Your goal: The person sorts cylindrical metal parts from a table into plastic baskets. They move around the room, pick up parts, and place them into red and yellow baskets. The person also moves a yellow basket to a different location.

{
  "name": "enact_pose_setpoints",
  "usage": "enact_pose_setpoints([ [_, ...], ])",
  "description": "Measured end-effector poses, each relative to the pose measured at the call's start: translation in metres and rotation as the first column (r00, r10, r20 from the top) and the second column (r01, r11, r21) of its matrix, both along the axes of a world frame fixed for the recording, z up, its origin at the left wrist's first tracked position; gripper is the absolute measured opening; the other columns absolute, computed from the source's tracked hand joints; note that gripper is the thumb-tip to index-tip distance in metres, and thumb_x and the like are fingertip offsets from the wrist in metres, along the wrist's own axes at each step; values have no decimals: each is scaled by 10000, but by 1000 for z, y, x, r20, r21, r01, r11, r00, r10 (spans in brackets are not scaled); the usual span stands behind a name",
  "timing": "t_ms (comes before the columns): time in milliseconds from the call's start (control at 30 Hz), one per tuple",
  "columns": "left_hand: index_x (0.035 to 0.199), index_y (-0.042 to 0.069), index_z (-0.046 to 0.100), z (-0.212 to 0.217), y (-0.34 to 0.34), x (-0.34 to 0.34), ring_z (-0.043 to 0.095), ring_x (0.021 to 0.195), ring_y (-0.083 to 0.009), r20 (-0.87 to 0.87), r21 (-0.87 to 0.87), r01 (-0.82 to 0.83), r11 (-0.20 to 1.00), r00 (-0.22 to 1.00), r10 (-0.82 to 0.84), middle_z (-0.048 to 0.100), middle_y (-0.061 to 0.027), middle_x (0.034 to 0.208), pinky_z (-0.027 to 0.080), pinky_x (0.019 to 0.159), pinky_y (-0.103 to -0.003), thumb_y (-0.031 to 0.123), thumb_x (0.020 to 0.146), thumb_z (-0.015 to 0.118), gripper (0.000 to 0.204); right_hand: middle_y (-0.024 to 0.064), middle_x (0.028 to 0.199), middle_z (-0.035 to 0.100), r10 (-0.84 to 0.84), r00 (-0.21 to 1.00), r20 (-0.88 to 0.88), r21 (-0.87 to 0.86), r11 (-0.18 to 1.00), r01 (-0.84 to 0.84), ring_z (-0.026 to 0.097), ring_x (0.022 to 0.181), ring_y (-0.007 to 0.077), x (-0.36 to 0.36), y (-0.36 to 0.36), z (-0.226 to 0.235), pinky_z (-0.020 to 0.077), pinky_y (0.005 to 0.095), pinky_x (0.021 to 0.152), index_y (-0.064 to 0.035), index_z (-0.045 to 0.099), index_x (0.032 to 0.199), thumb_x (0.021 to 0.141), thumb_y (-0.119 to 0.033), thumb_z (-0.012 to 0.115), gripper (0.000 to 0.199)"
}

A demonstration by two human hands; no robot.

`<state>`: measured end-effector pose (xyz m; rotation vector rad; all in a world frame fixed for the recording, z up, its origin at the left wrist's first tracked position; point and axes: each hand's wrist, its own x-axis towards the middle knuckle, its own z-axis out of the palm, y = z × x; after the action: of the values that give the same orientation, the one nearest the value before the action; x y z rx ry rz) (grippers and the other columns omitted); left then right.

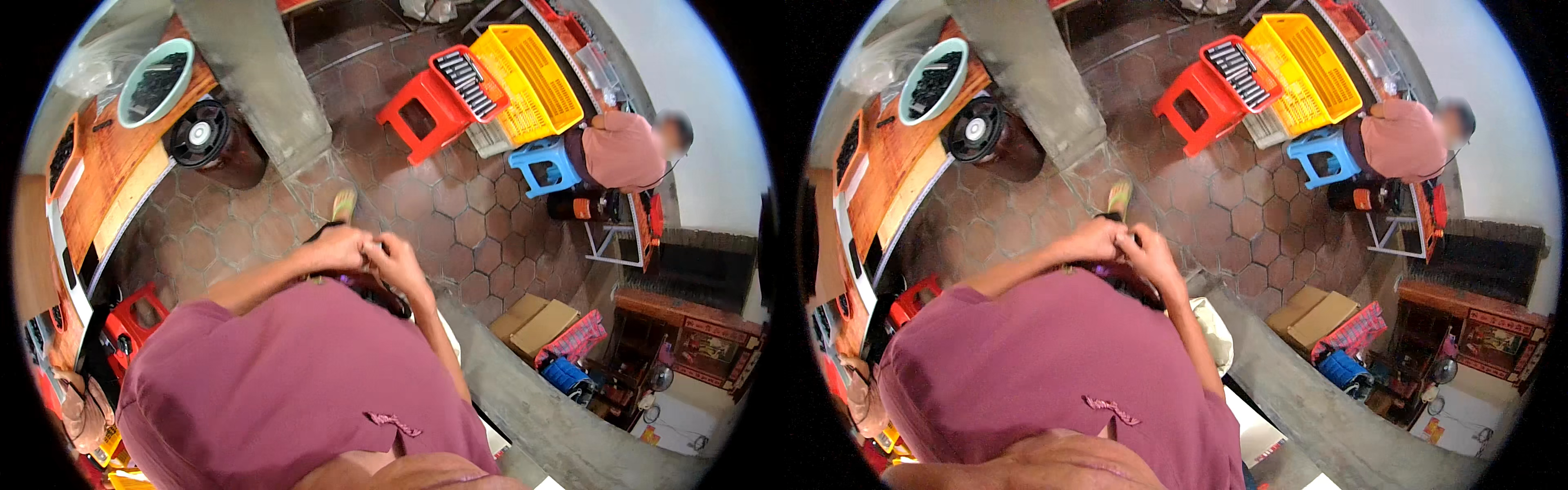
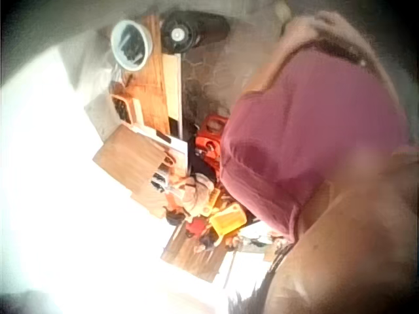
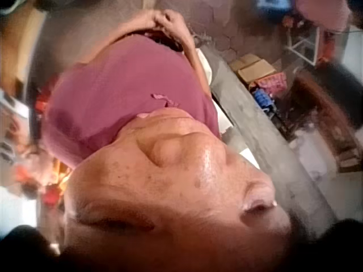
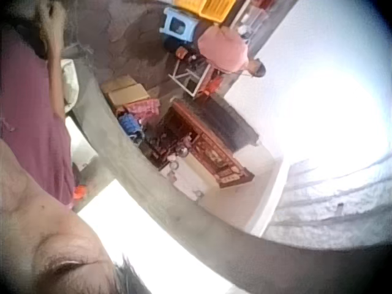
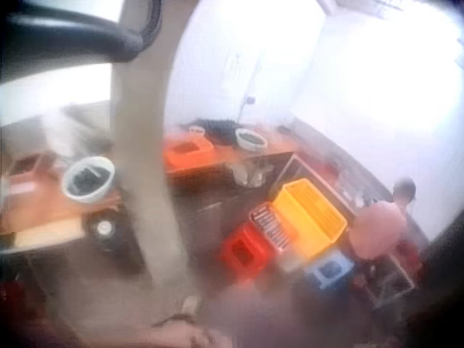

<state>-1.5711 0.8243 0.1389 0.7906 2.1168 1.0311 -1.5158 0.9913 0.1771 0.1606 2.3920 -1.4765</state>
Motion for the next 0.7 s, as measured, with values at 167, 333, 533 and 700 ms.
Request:
enact_pose_setpoints([
  [167,935,25,534,27,59,-101,626,788,-275,56,154,-6,988,998,-3,641,-140,860,479,669,-395,270,811,691,317,-34,695,567,-303,952,-40,-198,936,290,501,632,45,-84,65,14,414,219,548,-12,629,851,865,-134,660,128],
  [333,1047,9,549,26,102,-227,595,788,-178,93,256,-101,961,992,80,631,-106,886,490,697,-338,248,851,663,329,-57,636,498,-757,643,-115,-447,617,648,439,533,25,-196,210,69,344,195,461,-63,620,855,871,-112,640,56],
  [533,961,9,572,-5,101,-271,581,719,-112,159,176,-291,940,951,264,621,-43,795,488,656,-292,189,890,618,199,20,738,571,-931,358,-76,-731,296,614,528,582,101,-280,425,93,415,194,465,-74,577,940,925,-169,574,96],
  [700,941,21,597,-28,111,-267,623,697,-226,255,55,-613,788,772,583,651,-118,783,482,633,-368,276,867,608,266,21,725,539,-884,464,-54,-774,331,540,512,592,118,-421,573,118,379,198,469,-36,533,996,913,-203,543,186],
])
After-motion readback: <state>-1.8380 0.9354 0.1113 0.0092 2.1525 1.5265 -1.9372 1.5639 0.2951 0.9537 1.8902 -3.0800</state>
